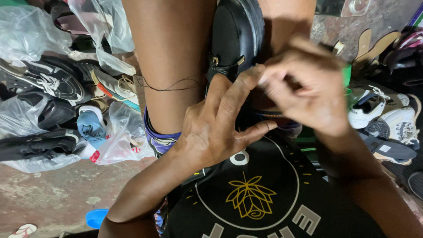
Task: The person sits on the floor of a shoe repair area with a black shoe held between their legs and hand-stitches the shoe's upper to the sole using a needle and thread, pulling stitches tight one after another. They briefly use a yellow-handled awl to work the leather before resuming sewing.
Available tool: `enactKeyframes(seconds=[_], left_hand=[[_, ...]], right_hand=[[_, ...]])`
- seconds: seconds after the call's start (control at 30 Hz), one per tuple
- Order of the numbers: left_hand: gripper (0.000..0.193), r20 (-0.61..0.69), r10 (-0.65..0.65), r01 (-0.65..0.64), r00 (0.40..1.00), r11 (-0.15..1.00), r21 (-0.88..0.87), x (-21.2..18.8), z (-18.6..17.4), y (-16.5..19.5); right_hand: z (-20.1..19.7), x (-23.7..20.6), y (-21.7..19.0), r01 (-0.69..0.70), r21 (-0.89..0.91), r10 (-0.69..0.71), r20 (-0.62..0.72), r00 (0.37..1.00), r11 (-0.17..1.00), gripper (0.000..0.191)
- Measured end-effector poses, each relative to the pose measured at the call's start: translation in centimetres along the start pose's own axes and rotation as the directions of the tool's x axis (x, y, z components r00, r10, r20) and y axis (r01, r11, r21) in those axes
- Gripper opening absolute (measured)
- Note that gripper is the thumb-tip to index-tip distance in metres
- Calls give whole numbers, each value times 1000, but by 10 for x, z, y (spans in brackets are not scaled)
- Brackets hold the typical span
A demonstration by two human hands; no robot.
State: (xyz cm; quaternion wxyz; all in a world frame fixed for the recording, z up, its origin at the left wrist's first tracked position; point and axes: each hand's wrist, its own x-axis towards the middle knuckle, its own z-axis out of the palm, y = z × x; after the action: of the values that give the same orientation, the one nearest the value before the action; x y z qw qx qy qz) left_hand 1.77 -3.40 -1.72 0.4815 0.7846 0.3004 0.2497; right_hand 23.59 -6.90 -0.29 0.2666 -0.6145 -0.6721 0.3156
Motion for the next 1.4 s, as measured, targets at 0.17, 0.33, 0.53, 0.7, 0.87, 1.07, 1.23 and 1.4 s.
enactKeyframes(seconds=[0.17, 0.33, 0.53, 0.7, 0.87, 1.07, 1.23, 1.4], left_hand=[[88, 54, -12, 10, 998, 1000, 29, 0, 1, -2], [84, 1, -6, 6, 1000, 1000, -28, -1, -2, -6], [87, 42, -63, 64, 997, 998, -21, -1, -2, -6], [76, -2, -23, 23, 1000, 999, -26, -4, -3, -3], [61, -139, -40, 43, 989, 999, 17, -20, -16, -7], [33, -113, -157, 168, 981, 981, 98, -38, -20, -32], [42, 40, -1, -16, 999, 907, 421, -37, -15, -38], [27, -20, -5, 14, 1000, 870, 493, -29, -8, -35]], right_hand=[[-48, -31, 48, -136, -491, 85, -127, 988, 861, 9], [-62, -60, 65, -532, -415, 458, -270, 847, 738, 21], [-12, -78, 13, -370, -79, 377, 101, 921, 926, 38], [13, -63, -14, -211, 28, 206, 124, 971, 977, 29], [8, -57, -11, -218, 490, 263, -24, 965, 844, 28], [-6, -59, 0, -186, 697, 412, -169, 896, 692, 25], [-14, -55, -8, -318, 257, 347, -77, 935, 913, 19], [-11, -46, -9, -198, -251, 199, -21, 980, 948, 24]])
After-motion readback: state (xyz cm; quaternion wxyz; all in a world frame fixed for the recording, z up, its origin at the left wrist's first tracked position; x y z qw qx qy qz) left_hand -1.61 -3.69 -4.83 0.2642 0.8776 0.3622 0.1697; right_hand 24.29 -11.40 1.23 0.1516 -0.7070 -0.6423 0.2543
